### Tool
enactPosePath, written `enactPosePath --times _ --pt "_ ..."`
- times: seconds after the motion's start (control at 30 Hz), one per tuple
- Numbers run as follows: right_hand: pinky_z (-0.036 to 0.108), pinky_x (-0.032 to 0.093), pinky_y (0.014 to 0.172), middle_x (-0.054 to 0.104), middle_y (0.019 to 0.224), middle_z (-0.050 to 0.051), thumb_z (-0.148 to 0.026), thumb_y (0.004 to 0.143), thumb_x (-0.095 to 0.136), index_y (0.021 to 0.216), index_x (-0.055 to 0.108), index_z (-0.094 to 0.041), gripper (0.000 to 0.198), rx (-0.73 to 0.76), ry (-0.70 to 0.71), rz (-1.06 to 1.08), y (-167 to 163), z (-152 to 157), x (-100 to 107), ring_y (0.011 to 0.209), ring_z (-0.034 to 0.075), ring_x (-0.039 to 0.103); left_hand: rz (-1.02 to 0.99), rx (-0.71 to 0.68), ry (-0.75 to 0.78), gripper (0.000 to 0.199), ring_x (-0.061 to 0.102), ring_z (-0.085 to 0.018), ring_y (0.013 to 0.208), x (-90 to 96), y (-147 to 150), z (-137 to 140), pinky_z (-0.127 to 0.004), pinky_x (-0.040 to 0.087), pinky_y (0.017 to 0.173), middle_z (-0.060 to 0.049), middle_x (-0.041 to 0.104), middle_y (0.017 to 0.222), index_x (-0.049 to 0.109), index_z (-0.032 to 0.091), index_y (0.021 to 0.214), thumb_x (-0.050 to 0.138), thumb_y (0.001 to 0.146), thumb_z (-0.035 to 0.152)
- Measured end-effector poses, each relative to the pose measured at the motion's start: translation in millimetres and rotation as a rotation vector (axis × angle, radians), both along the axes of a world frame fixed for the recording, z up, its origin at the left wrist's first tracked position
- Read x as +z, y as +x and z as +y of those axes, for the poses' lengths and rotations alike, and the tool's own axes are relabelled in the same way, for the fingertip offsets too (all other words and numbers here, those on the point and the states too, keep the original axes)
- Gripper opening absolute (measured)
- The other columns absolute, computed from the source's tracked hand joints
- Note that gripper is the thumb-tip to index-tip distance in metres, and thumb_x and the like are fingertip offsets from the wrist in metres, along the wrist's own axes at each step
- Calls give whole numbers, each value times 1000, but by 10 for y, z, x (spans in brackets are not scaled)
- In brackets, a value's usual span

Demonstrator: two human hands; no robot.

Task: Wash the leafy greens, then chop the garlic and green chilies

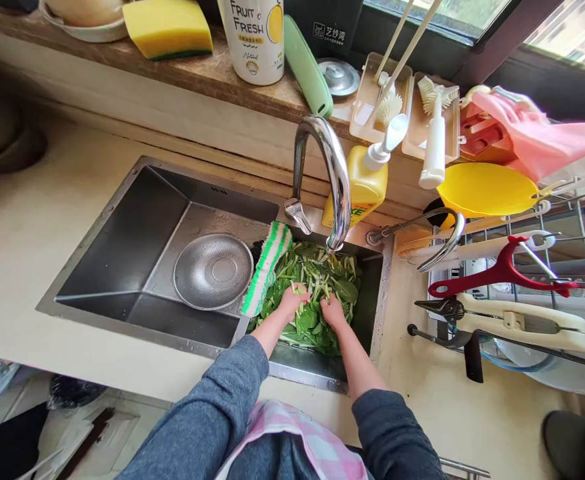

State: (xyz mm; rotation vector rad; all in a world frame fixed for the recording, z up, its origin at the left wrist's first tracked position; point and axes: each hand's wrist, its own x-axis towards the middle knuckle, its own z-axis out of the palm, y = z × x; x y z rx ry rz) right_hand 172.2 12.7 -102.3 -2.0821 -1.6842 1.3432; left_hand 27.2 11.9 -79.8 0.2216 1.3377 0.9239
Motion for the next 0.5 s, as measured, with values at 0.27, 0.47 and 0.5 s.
enactPosePath --times 0.27,0.47,0.5 --pt "28 33 62 62 85 9 -26 79 48 93 52 -21 15 220 107 -246 -184 -84 544 75 21 56 -143 -187 73 39 53 -8 51 203 -56 59 -21 43 51 -2 61 64 63 12 86 79 53 25" --pt "26 36 64 61 78 2 -34 72 58 93 55 -20 25 121 16 156 -72 -50 654 70 17 53 -207 -208 139 35 56 -11 57 341 -87 84 -20 42 51 -5 63 66 65 10 84 77 58 30" --pt "25 37 64 61 78 1 -37 72 58 93 55 -19 28 95 -17 280 -28 -43 651 70 16 52 -221 -213 146 35 57 -12 58 348 -95 82 -21 42 51 -6 64 67 65 10 85 76 59 31"
